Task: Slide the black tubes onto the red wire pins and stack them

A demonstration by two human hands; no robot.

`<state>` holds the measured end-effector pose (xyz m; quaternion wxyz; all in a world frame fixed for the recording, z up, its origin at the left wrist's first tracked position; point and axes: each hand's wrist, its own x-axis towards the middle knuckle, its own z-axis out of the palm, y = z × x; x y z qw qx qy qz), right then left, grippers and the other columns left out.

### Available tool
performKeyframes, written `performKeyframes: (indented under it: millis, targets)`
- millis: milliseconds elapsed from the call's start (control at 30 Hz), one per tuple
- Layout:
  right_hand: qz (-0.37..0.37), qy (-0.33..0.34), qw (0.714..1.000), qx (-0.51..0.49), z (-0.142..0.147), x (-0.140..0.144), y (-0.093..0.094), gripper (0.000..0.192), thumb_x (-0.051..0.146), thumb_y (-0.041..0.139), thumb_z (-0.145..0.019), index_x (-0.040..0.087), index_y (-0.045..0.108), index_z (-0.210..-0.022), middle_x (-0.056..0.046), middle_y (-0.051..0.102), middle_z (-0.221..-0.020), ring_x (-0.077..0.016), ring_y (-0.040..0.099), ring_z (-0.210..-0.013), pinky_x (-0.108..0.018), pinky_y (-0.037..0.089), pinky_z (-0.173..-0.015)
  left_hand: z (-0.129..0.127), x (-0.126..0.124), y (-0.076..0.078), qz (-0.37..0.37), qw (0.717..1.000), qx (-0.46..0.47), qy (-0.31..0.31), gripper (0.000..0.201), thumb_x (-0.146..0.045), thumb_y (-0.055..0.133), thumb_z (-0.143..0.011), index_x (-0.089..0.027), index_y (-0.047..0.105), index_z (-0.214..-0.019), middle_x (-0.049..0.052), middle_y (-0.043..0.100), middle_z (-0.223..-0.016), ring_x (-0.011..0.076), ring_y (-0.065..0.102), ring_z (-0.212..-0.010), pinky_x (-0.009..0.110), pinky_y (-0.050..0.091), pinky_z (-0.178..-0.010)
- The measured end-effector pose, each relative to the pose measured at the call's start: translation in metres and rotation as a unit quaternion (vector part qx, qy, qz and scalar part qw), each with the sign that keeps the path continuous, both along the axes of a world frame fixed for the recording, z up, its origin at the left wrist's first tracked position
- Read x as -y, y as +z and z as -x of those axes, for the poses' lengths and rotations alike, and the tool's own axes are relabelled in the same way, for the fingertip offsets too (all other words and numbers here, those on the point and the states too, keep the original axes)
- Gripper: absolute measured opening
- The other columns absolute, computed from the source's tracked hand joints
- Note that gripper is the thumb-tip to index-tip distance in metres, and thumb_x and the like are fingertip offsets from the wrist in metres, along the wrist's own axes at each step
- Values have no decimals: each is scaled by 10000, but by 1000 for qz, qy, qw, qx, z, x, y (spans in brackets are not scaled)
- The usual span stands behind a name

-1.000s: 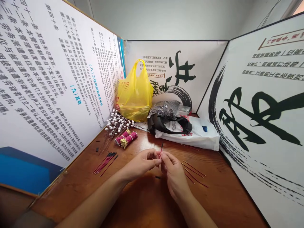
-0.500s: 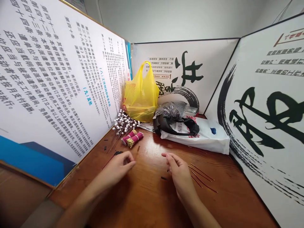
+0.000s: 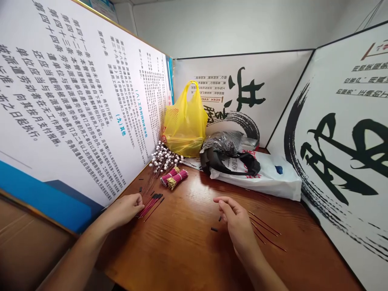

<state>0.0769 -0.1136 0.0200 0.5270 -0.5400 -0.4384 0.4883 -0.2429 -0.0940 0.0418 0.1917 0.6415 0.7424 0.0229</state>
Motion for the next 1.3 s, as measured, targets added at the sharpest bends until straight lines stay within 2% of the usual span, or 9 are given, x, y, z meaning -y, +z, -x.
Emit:
performKeyframes:
  millis: [167,267,367,467,633,733,833,1133,1300]
  targets:
    - [7,1,999,32,-11,-1,10,328,479,605,-768,182,679,-886,53,373,-572,-100,324,-506,-217,254,-471,3,-1,2,10,1000,5,-16,159,-300,465,-828,-194,504,-716,31,655,-790,177,567,-702,273,290,-578]
    - [-26,13,987,159,-36,-5,24,312,481,580,-774,204,676,-883,18,494,-602,-136,444,-546,-235,325,-498,-3,1,11,4,1000,2,-10,210,-347,436,-852,-198,499,-719,29,654,-784,186,575,-713,273,299,-584]
    - [-29,13,928,372,-68,-10,31,228,427,580,-767,216,665,-786,-26,654,-736,-189,575,-671,-262,402,-609,-26,3,23,-38,999,18,-21,270,-396,377,-889,-207,506,-746,24,651,-778,192,584,-725,275,316,-590]
    - [77,61,865,493,-92,-15,24,172,377,584,-750,221,657,-739,-33,687,-712,-205,609,-646,-260,369,-544,-69,5,29,-86,989,60,-109,219,-367,402,-887,-215,539,-808,25,663,-847,189,598,-783,272,349,-625]
    - [101,122,829,536,-98,-20,3,111,303,598,-738,217,669,-739,-41,711,-768,-200,634,-685,-243,341,-536,-154,3,7,-82,952,72,-287,181,-307,416,-870,-208,564,-837,49,668,-869,209,607,-805,290,403,-665]
    - [103,126,813,559,-95,-22,-2,86,256,589,-742,216,663,-733,-34,710,-763,-189,630,-680,-242,328,-541,-191,-3,-13,-110,940,75,-314,204,-341,412,-880,-205,553,-937,68,653,-966,233,607,-872,321,453,-723]
    - [95,125,798,582,-90,-23,-4,85,254,582,-765,217,653,-736,-28,710,-757,-185,631,-680,-245,318,-547,-213,-8,-23,-124,937,67,-319,225,-320,432,-874,-196,525,-1037,88,619,-1080,248,595,-960,357,478,-803]
    - [109,75,769,626,-73,-21,2,67,226,592,-723,220,641,-679,-57,712,-753,-221,633,-697,-266,270,-534,-223,-12,-33,-88,934,44,-343,268,-151,383,-863,-149,547,-1075,118,625,-1054,268,628,-936,376,506,-795]
    - [101,44,799,592,-78,-22,5,90,272,564,-734,230,614,-672,-30,703,-709,-199,617,-651,-253,283,-521,-211,-8,-33,-112,929,46,-349,218,-231,411,-874,-158,544,-1031,129,620,-1024,277,625,-922,383,507,-774]
